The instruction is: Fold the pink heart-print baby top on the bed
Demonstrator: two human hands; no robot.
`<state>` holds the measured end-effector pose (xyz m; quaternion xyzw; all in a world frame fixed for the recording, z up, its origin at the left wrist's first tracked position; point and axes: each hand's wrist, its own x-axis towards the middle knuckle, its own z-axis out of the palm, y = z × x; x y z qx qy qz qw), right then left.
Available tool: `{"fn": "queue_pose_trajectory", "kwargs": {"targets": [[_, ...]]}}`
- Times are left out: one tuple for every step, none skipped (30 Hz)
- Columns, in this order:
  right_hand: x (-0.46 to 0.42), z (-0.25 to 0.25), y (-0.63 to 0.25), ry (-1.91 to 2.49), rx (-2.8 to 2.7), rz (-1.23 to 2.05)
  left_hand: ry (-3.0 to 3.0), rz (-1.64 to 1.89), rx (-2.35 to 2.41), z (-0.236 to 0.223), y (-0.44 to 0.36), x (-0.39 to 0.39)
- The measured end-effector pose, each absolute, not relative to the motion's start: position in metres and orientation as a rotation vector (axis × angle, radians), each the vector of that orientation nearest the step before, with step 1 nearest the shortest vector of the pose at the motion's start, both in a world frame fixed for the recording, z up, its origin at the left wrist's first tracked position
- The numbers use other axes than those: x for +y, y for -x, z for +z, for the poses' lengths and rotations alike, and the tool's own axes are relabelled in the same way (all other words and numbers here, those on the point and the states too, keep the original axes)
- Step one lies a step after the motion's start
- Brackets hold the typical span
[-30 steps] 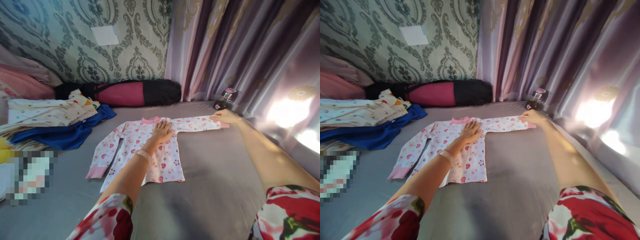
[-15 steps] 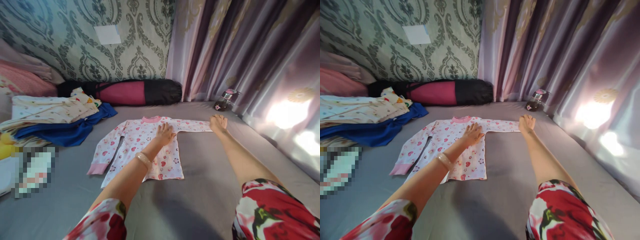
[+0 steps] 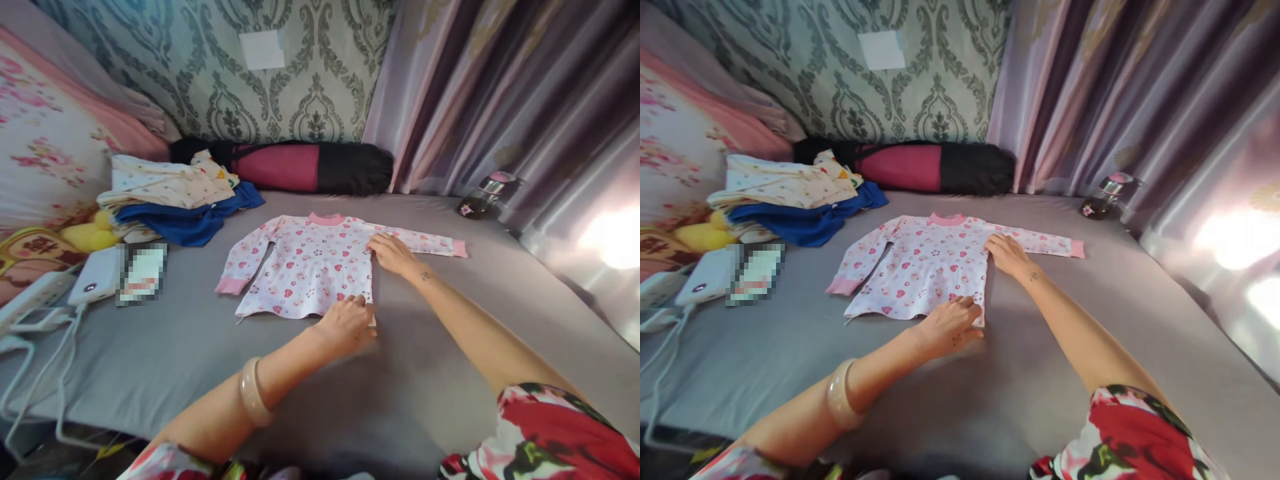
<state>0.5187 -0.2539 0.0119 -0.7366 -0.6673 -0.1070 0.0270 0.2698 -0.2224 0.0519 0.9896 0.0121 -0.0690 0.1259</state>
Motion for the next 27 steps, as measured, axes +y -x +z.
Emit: {"fn": "queue_pose_trajectory", "kwargs": {"targets": [[-0.254, 0.011, -0.520, 2.287, -2.088, -0.373, -2.898, -0.198, 0.041, 0.051, -0.269, -0.224], [-0.253, 0.010, -0.521, 2.296, -2.110, -0.414, -2.917, -0.185, 0.039, 0.049, -0.270, -0.225], [-0.253, 0.010, -0.521, 2.301, -2.130, -0.448, -2.940, -0.162, 0.031, 0.046, -0.270, -0.226], [-0.252, 0.010, -0.520, 2.306, -2.146, -0.475, -2.962, -0.136, 0.024, 0.043, -0.271, -0.228], [-0.252, 0.010, -0.519, 2.311, -2.163, -0.494, -2.985, -0.109, 0.017, 0.040, -0.272, -0.228], [-0.252, 0.010, -0.518, 2.317, -2.176, -0.507, -3.007, -0.082, 0.011, 0.037, -0.272, -0.229], [-0.252, 0.011, -0.517, 2.324, -2.187, -0.512, -3.027, -0.055, -0.002, 0.034, -0.273, -0.230], [-0.252, 0.012, -0.517, 2.333, -2.198, -0.509, -3.044, -0.033, -0.025, 0.032, -0.273, -0.230], [-0.252, 0.013, -0.516, 2.341, -2.207, -0.499, -3.052, -0.018, -0.051, 0.031, -0.274, -0.230], [-0.252, 0.014, -0.516, 2.348, -2.213, -0.483, -3.047, -0.005, -0.073, 0.031, -0.276, -0.229], [-0.252, 0.015, -0.517, 2.352, -2.218, -0.461, -3.027, 0.005, -0.071, 0.031, -0.278, -0.228], [-0.251, 0.016, -0.518, 2.353, -2.220, -0.435, -2.992, 0.014, -0.041, 0.033, -0.280, -0.228], [-0.251, 0.017, -0.519, 2.351, -2.219, -0.409, -2.944, 0.030, 0.013, 0.034, -0.283, -0.227], [-0.251, 0.018, -0.520, 2.348, -2.219, -0.387, -2.890, 0.055, 0.080, 0.036, -0.286, -0.227], [-0.251, 0.018, -0.522, 2.347, -2.221, -0.371, -2.836, 0.082, 0.141, 0.037, -0.289, -0.228], [-0.250, 0.019, -0.523, 2.347, -2.225, -0.358, -2.790, 0.101, 0.183, 0.037, -0.291, -0.228], [-0.250, 0.019, -0.524, 2.349, -2.225, -0.348, -2.757, 0.107, 0.207, 0.037, -0.293, -0.229], [-0.250, 0.019, -0.524, 2.352, -2.219, -0.336, -2.737, 0.100, 0.210, 0.036, -0.294, -0.231], [-0.250, 0.020, -0.525, 2.358, -2.204, -0.320, -2.729, 0.083, 0.202, 0.035, -0.295, -0.231], [-0.250, 0.020, -0.524, 2.369, -2.179, -0.301, -2.728, 0.063, 0.185, 0.034, -0.294, -0.232], [-0.249, 0.021, -0.522, 2.389, -2.148, -0.281, -2.728, 0.049, 0.159, 0.034, -0.293, -0.232], [-0.248, 0.022, -0.519, 2.422, -2.110, -0.266, -2.724, 0.043, 0.126, 0.034, -0.291, -0.231], [-0.247, 0.023, -0.515, 2.465, -2.066, -0.257, -2.715, 0.041, 0.084, 0.034, -0.289, -0.230], [-0.245, 0.025, -0.509, 2.507, -2.018, -0.255, -2.697, 0.044, 0.042, 0.035, -0.286, -0.227], [-0.243, 0.026, -0.502, 2.538, -1.967, -0.252, -2.676, 0.045, 0.007, 0.036, -0.283, -0.224], [-0.241, 0.026, -0.492, 2.553, -1.917, -0.246, -2.656, 0.046, -0.022, 0.038, -0.280, -0.220], [-0.238, 0.026, -0.482, 2.541, -1.874, -0.234, -2.642, 0.046, -0.039, 0.040, -0.276, -0.215]]}}
